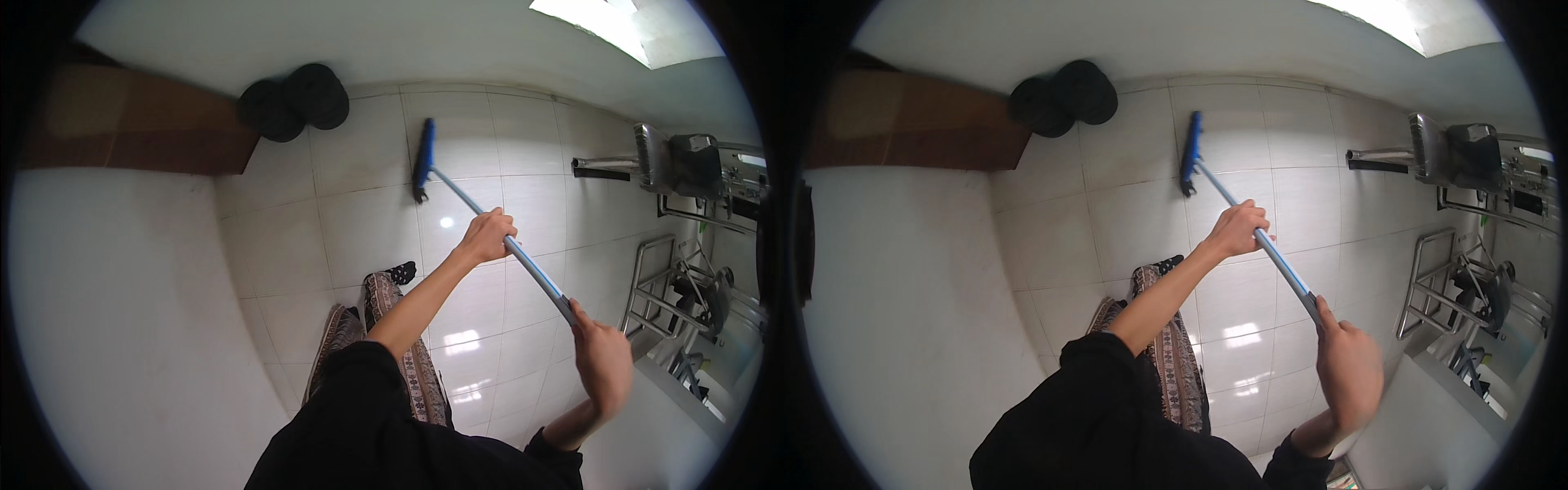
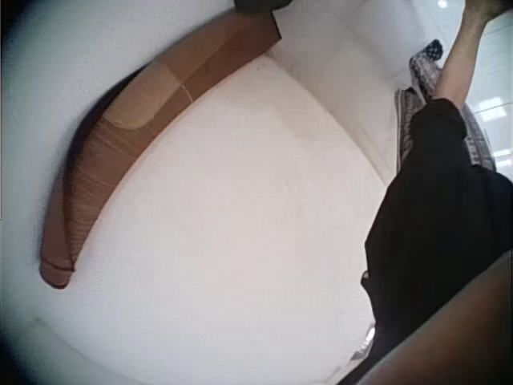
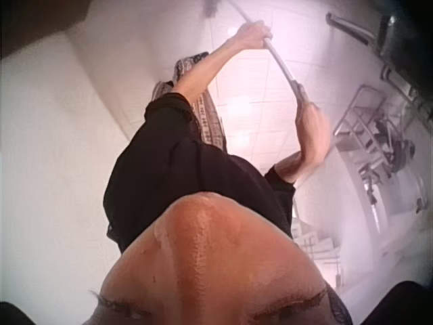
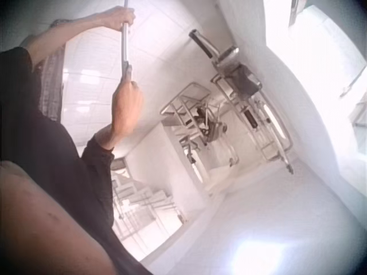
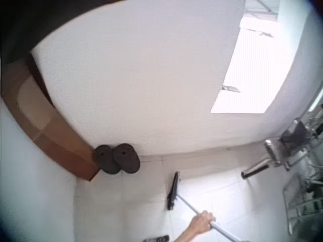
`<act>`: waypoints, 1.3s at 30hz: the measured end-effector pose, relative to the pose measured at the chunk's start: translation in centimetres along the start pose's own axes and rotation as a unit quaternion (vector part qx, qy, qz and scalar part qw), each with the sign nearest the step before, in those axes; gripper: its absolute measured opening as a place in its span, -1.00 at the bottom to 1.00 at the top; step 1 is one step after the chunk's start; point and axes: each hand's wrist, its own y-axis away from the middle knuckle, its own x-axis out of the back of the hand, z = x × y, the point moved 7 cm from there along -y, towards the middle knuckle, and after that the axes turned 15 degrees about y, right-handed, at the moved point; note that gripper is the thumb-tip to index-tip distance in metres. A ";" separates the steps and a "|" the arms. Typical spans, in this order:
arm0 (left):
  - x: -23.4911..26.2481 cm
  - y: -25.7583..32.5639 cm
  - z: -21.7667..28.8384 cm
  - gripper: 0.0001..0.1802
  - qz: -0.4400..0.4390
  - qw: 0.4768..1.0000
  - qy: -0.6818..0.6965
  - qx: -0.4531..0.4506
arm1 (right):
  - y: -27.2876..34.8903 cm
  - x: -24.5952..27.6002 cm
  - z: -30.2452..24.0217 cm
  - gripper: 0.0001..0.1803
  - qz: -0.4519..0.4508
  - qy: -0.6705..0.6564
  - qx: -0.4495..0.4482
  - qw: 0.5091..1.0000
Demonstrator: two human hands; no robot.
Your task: The person picks up a broom and sweeps the tiled floor of a gym area, moving around exercise equipment and sweeping debris toward a central area.
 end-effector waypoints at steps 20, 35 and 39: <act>-10.7 -4.3 -6.5 -0.51 -0.092 0.992 -0.011 0.082 | -4.6 -9.7 5.8 -0.59 -0.093 -0.144 -0.108 0.979; 5.5 -10.0 -15.0 -0.50 -0.237 0.924 -0.269 0.135 | -15.3 -9.1 -4.2 -0.56 -0.156 -0.383 -0.052 0.909; -1.7 -8.4 -13.9 -0.40 -0.264 0.949 -0.140 0.096 | -10.9 -7.5 0.9 -0.60 -0.179 -0.402 -0.127 0.889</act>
